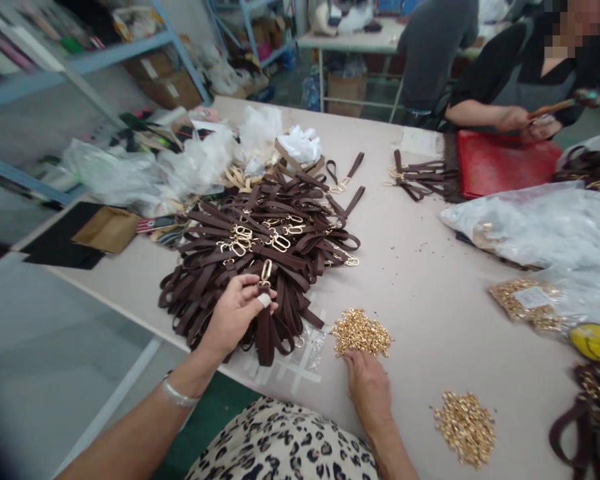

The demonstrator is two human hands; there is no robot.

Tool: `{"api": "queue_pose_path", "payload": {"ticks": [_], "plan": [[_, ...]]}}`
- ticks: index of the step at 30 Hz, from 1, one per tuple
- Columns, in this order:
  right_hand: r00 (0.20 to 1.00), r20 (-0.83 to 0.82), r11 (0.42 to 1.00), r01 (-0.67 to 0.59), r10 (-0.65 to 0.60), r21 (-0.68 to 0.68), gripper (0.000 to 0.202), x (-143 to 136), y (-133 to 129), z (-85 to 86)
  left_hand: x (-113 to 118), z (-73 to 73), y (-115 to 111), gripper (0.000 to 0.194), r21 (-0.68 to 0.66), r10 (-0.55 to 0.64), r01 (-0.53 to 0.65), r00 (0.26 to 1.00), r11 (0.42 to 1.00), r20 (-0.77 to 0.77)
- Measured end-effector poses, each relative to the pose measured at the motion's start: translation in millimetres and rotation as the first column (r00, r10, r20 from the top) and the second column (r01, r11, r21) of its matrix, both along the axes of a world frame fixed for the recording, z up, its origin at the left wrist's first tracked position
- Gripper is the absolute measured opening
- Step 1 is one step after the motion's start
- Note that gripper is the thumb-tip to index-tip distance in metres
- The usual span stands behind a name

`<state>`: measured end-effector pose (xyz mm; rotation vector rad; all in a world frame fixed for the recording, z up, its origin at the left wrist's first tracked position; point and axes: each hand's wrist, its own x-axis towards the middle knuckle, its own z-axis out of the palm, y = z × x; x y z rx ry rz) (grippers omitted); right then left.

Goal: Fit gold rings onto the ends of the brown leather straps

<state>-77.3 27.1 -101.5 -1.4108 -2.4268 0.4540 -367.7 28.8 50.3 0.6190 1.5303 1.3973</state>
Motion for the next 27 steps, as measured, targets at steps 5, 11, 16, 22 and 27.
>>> {"api": "queue_pose_path", "payload": {"ticks": [5, 11, 16, 22, 27], "plan": [[0.999, -0.007, 0.997, -0.032, 0.031, -0.070, 0.021, 6, 0, 3.0, 23, -8.4, -12, 0.037, -0.085, -0.070, 0.098, 0.956, 0.992, 0.286], [0.957, -0.224, 0.921, 0.088, -0.184, -0.380, 0.020, 8, 3, 24.4, 44, -12.4, -22, 0.047, -0.109, -0.168, 0.226, 0.908, 0.968, 0.384], [0.686, -0.437, 0.663, 0.089, -0.582, -0.743, 0.030, 4, 5, 53.7, 62, -14.2, -24, 0.051, -0.159, -0.285, 0.337, 0.918, 0.928, 0.277], [0.542, -0.471, 0.557, -0.007, -0.696, -0.831, 0.031, -3, 4, 80.6, 75, -19.2, -26, 0.029, -0.147, -0.447, 0.497, 0.851, 0.855, 0.276], [0.453, -0.516, 0.530, -0.107, -0.727, -0.841, 0.026, -5, -2, 95.2, 80, -15.9, -22, 0.053, -0.241, -0.574, 0.574, 0.815, 0.783, 0.076]]}}
